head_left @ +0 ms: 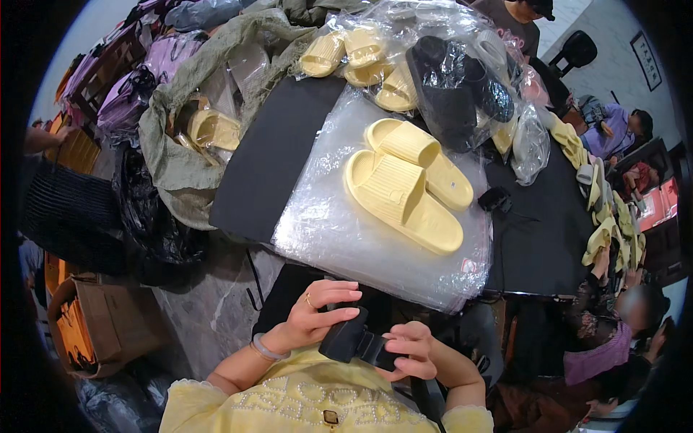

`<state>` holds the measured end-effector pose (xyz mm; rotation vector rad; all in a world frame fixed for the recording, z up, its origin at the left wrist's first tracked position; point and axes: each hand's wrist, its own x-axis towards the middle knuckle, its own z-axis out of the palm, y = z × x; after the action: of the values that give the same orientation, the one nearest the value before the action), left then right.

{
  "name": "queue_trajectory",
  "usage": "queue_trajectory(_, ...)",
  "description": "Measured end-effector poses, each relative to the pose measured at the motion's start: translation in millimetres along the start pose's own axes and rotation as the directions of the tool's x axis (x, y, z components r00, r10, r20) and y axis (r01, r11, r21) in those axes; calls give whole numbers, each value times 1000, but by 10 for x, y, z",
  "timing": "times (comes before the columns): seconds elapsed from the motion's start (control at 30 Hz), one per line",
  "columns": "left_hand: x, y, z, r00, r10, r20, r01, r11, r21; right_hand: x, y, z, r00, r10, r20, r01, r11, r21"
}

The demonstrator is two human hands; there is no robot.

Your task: The recorder sorts and places foam sandals into plastic bags for packaging.

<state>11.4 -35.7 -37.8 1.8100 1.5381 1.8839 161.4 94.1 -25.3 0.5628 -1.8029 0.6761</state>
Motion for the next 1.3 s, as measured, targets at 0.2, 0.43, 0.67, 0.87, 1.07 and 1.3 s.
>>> queue_trajectory(0.2, 141, 72, -122, 992, 115, 48, -123, 965, 230, -298, -3, -89, 996, 84, 17, -74, 948, -311)
queue_trajectory(0.43, 96, 71, -146, 983, 161, 91, -185, 857, 481, -358, 141, -183, 975, -17, 220, 130, 851, -509)
queue_trajectory(0.67, 203, 131, -147, 994, 84, 72, -107, 899, 425, -335, 174, -168, 980, -17, 196, 122, 836, -536)
queue_trajectory(0.87, 166, 90, -61, 874, -487, 5, 486, 872, -65, 362, 166, -208, 849, 438, 296, -206, 789, -579)
queue_trajectory(1.07, 391, -105, 2, 772, -602, -205, 635, 735, 236, 390, 824, -13, 492, 868, 63, -867, 495, -60)
queue_trajectory(1.3, 476, 236, 201, 954, -284, -94, 298, 928, 221, 561, 804, 30, 374, 902, 217, -894, 413, -175)
